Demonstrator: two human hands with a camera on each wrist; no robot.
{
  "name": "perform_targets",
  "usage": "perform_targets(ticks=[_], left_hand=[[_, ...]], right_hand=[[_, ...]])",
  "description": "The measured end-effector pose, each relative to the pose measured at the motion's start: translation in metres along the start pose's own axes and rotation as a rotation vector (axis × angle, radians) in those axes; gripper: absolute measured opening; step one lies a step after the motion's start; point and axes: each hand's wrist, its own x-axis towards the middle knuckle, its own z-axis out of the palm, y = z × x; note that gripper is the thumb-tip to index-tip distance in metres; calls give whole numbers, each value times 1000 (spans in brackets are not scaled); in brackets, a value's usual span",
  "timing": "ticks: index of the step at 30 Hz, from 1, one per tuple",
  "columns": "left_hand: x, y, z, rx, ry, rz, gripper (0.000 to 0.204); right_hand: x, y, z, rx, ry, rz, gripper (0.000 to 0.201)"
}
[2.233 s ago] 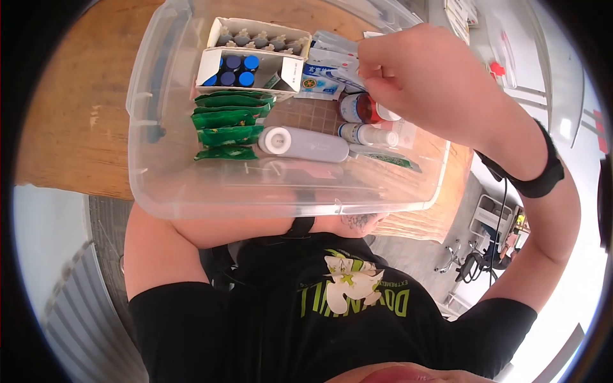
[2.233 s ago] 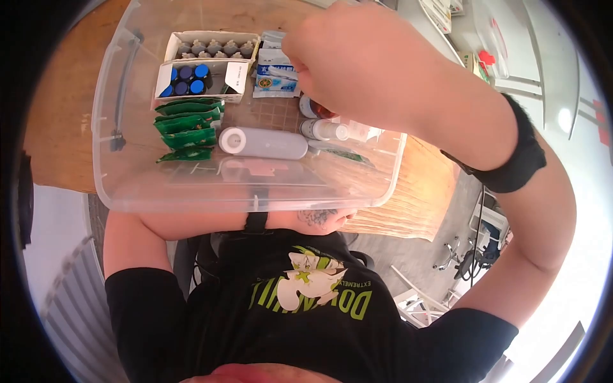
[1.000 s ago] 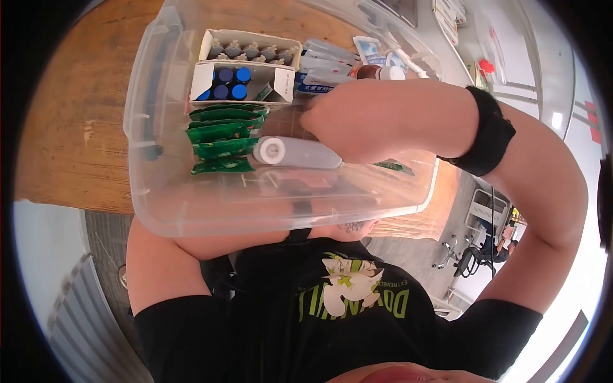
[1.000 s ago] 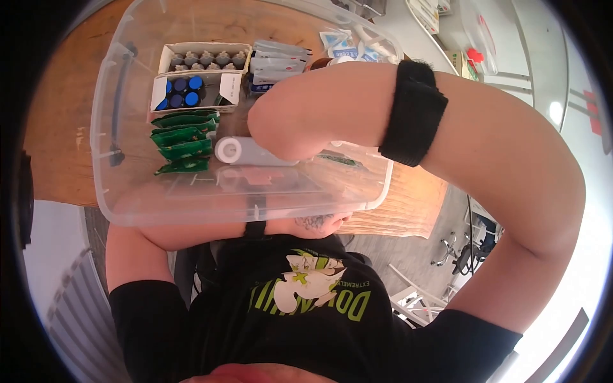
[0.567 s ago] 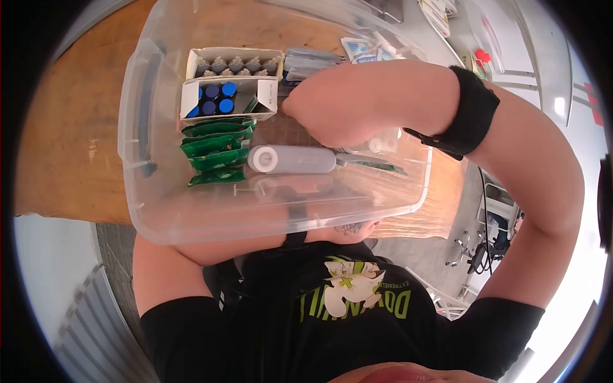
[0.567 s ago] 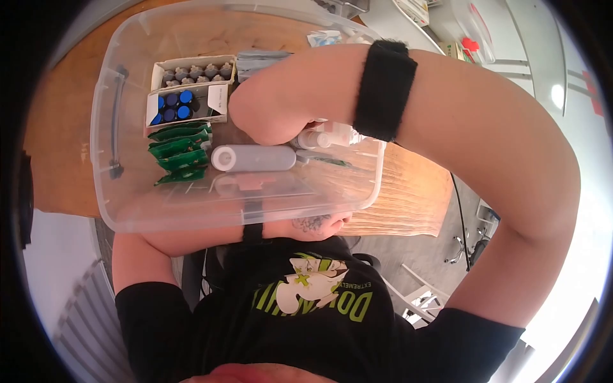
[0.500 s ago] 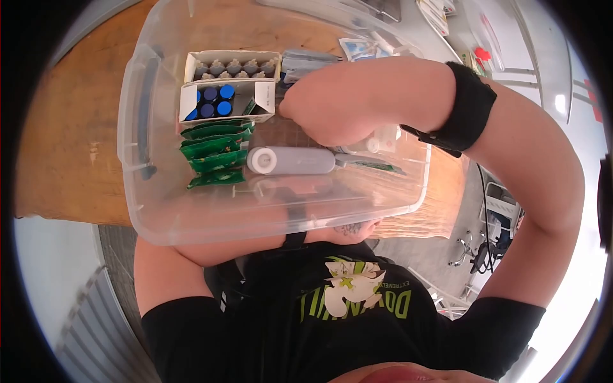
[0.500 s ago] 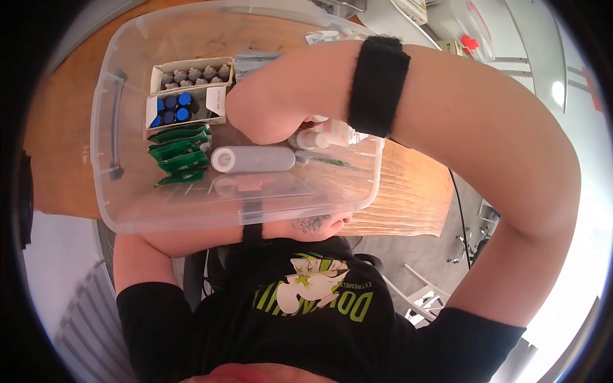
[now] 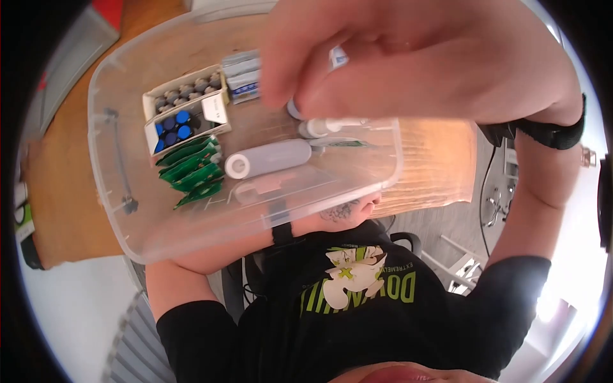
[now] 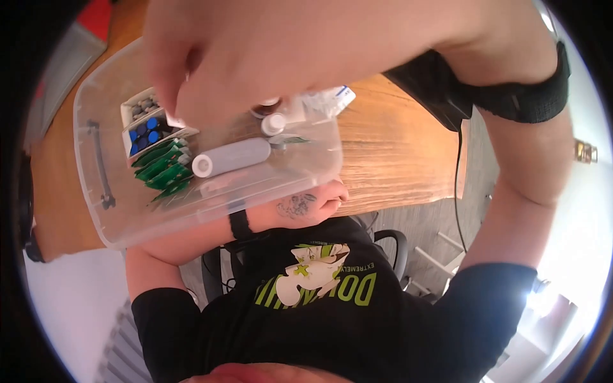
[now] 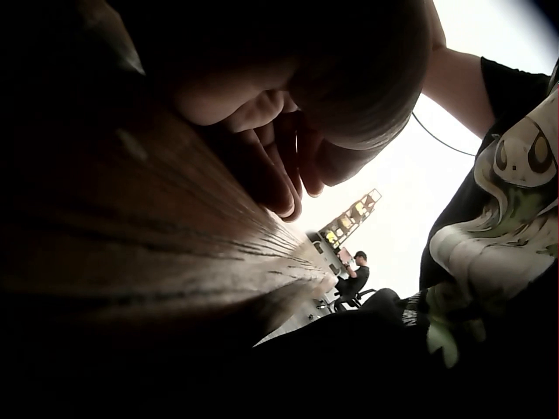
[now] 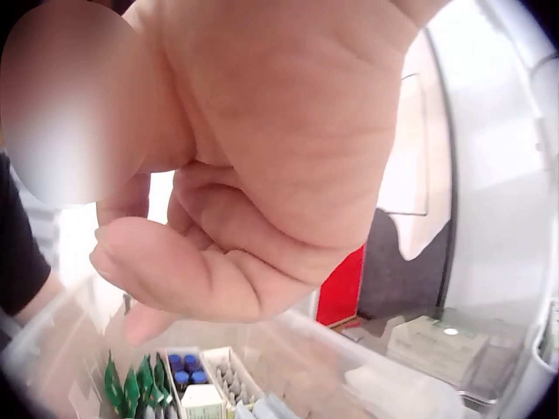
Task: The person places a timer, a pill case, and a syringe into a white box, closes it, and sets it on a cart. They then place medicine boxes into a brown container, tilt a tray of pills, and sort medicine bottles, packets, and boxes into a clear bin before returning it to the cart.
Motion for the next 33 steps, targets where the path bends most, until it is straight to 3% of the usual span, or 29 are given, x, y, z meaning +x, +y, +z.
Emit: perform_targets(ticks=[3,5,7,9,12,15,18,21,24,27,33], left_hand=[[-2,0,1,-5,-17,-11,11],[2,11,-11,18,-99,-51,12],[3,14,-15,38,-150,-70,13],[3,10,-13,53,-171,-64,14],[9,16,-19,9,-216,-118,16],[16,16,-20,-45,-256,-191,18],[20,16,-20,-76,-296,-252,20],[20,13,-19,-96,-277,-188,21],[21,15,-20,-125,-306,-223,21],[19,13,-20,-141,-312,-222,22],[21,18,-24,-229,-291,-360,30]], right_hand=[[-45,38,11,235,350,86,25],[-64,82,45,299,579,202,23],[-83,110,84,252,670,573,25],[-98,158,136,315,754,665,29],[-102,170,173,376,830,764,32],[-99,169,180,474,761,801,33],[-93,173,188,285,786,812,31],[-90,172,182,342,653,794,30],[-95,182,190,384,737,720,27],[-108,192,194,637,975,675,23],[-122,187,195,474,1334,535,16]])
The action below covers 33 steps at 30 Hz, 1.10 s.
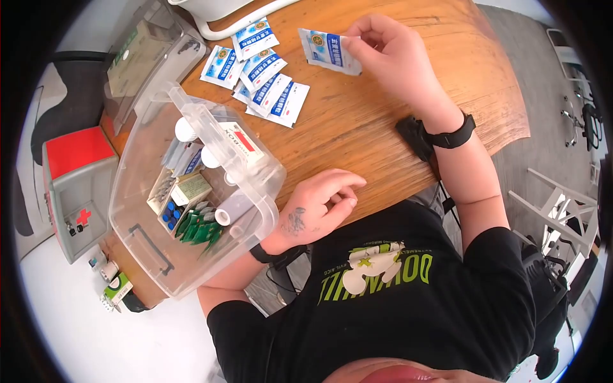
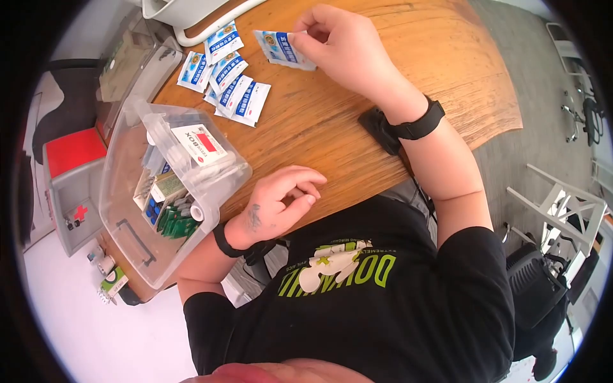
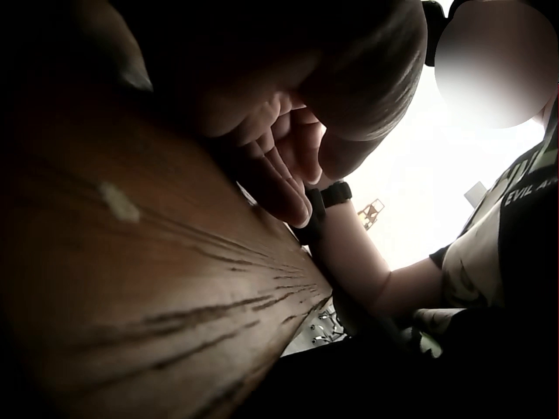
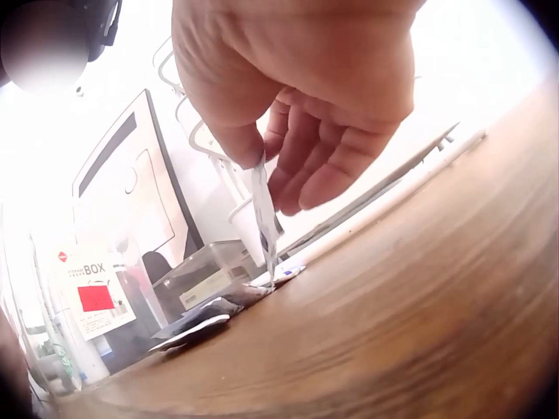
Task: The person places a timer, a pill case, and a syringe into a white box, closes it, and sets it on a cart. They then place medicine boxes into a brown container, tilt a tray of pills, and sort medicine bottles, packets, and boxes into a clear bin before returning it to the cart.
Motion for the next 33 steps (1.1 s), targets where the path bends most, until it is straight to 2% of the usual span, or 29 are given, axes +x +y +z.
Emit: perform_targets(ticks=[3,6,9,12,15,18,19,22,26,27,29,30,33], left_hand=[[0,1,4,-14,37,-13,36],[2,5,6,2,43,-44,40],[6,4,5,-27,33,-63,39],[6,-1,3,30,7,-27,44],[5,-3,9,-185,110,-136,63],[3,-5,18,-412,308,-7,81],[2,-6,18,-410,308,-21,89],[0,-8,15,-417,285,-10,89],[4,-5,7,-527,276,-88,56],[2,-4,5,-491,254,-118,30],[-2,-1,6,-478,273,-185,23],[-2,1,7,-468,278,-214,22],[-3,0,11,-508,305,-177,26]], right_hand=[[0,1,-4,51,34,-23,16],[-1,-9,-14,-113,-96,-154,17],[-2,-11,-10,-195,-134,-196,16],[-2,-5,-5,-141,-117,-178,17],[-1,-8,-9,22,-152,-43,17],[-2,-8,-15,300,-324,78,17],[-2,-10,-17,287,-375,64,18],[-8,-21,-16,293,-521,50,18],[-24,-33,-2,425,-677,61,20],[-28,-35,0,448,-701,59,19],[-30,-38,0,437,-751,43,18],[-30,-39,-3,454,-719,84,18],[-23,-27,-11,473,-682,161,23]])
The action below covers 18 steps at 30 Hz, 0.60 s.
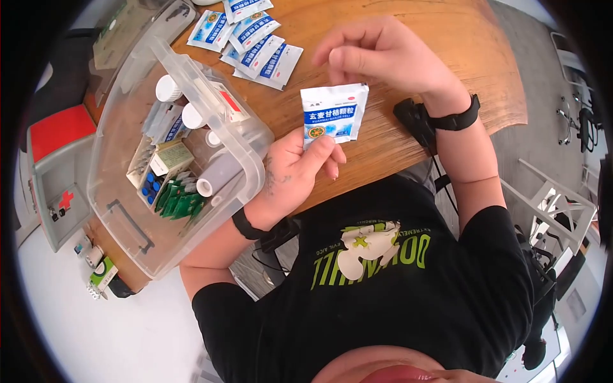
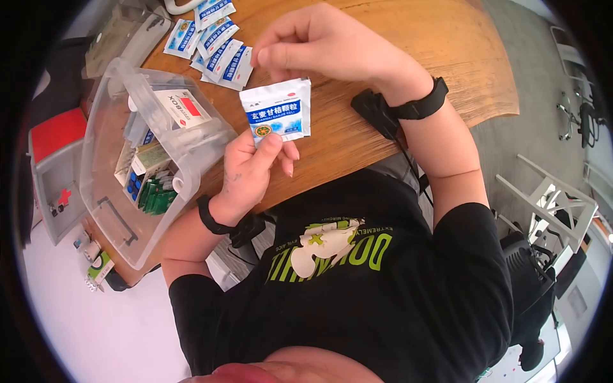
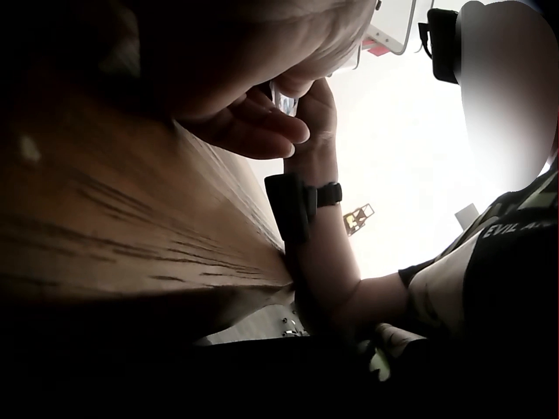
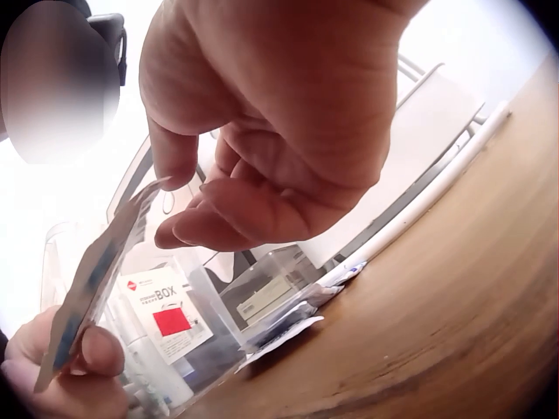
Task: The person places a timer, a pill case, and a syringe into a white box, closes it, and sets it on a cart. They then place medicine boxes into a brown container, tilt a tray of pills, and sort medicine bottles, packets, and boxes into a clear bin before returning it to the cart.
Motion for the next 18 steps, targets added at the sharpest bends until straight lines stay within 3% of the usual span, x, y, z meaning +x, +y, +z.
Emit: perform_targets(ticks=[12,14,18], left_hand=[[2,-9,1,-77,-37,91,35],[2,-8,-7,6,-113,96,35],[1,-5,-4,-3,-94,85,31]], right_hand=[[2,-5,-18,-86,-190,119,17],[2,4,-17,-102,-161,76,16],[2,3,-15,-26,-139,90,12]])
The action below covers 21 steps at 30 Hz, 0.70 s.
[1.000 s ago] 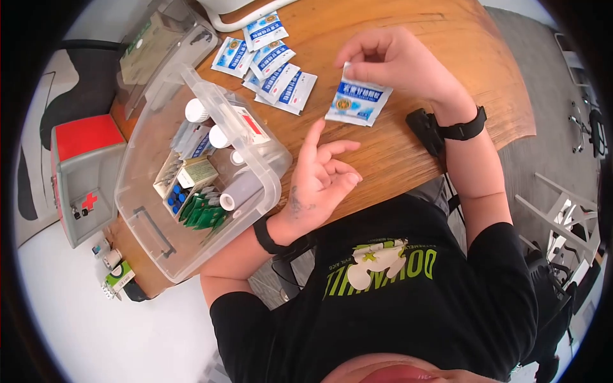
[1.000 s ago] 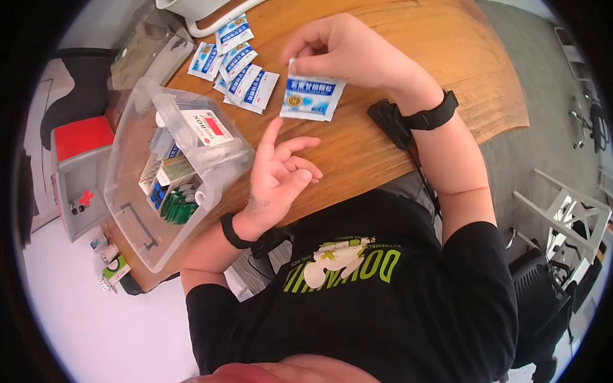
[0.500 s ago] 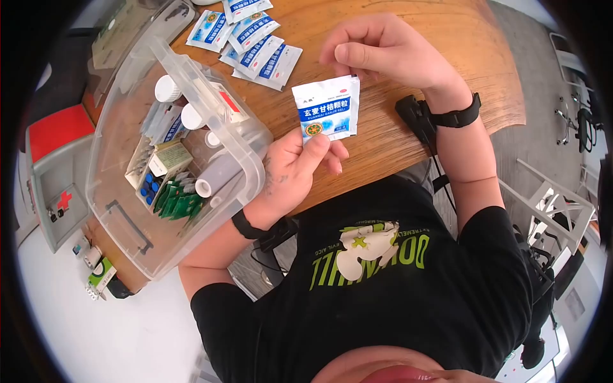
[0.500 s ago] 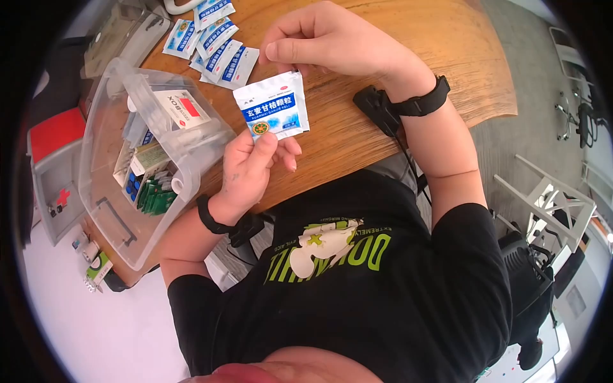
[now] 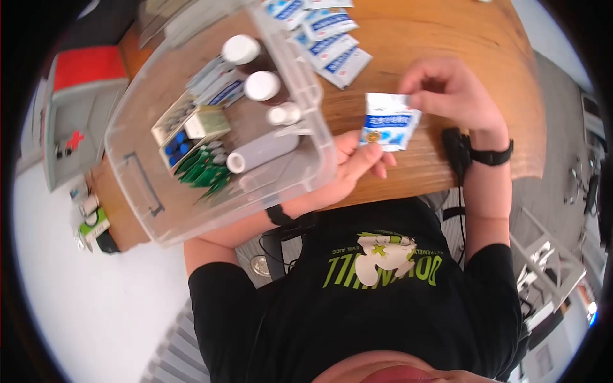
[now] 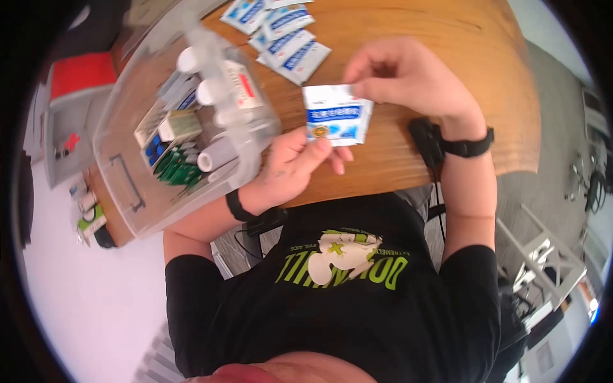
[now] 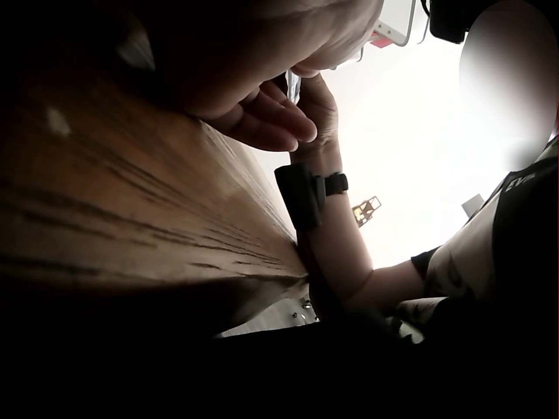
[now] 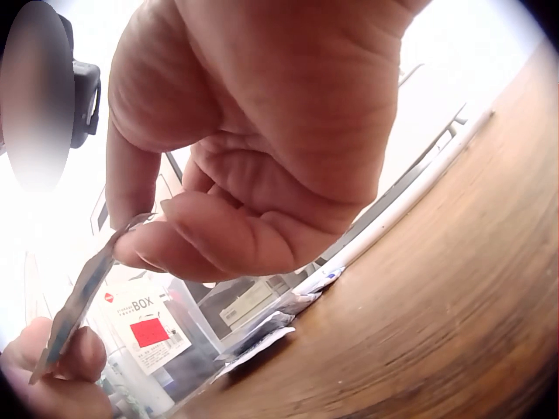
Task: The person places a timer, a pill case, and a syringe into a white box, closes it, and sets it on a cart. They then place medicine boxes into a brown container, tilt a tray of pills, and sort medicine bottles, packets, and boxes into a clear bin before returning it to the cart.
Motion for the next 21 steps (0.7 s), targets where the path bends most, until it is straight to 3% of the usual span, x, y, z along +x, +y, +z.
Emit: perform_targets(ticks=[7,10,16,21], left_hand=[[0,7,-7,316,-90,-67,28],[3,5,-6,316,-110,-116,26],[4,-11,-6,223,-121,-70,29],[1,5,-6,384,-67,33,31]], right_hand=[[-1,5,-6,62,-39,71,13],[-2,7,-8,64,-49,65,18],[0,8,-7,-66,-42,28,19],[-2,1,-1,-213,-8,44,13]])
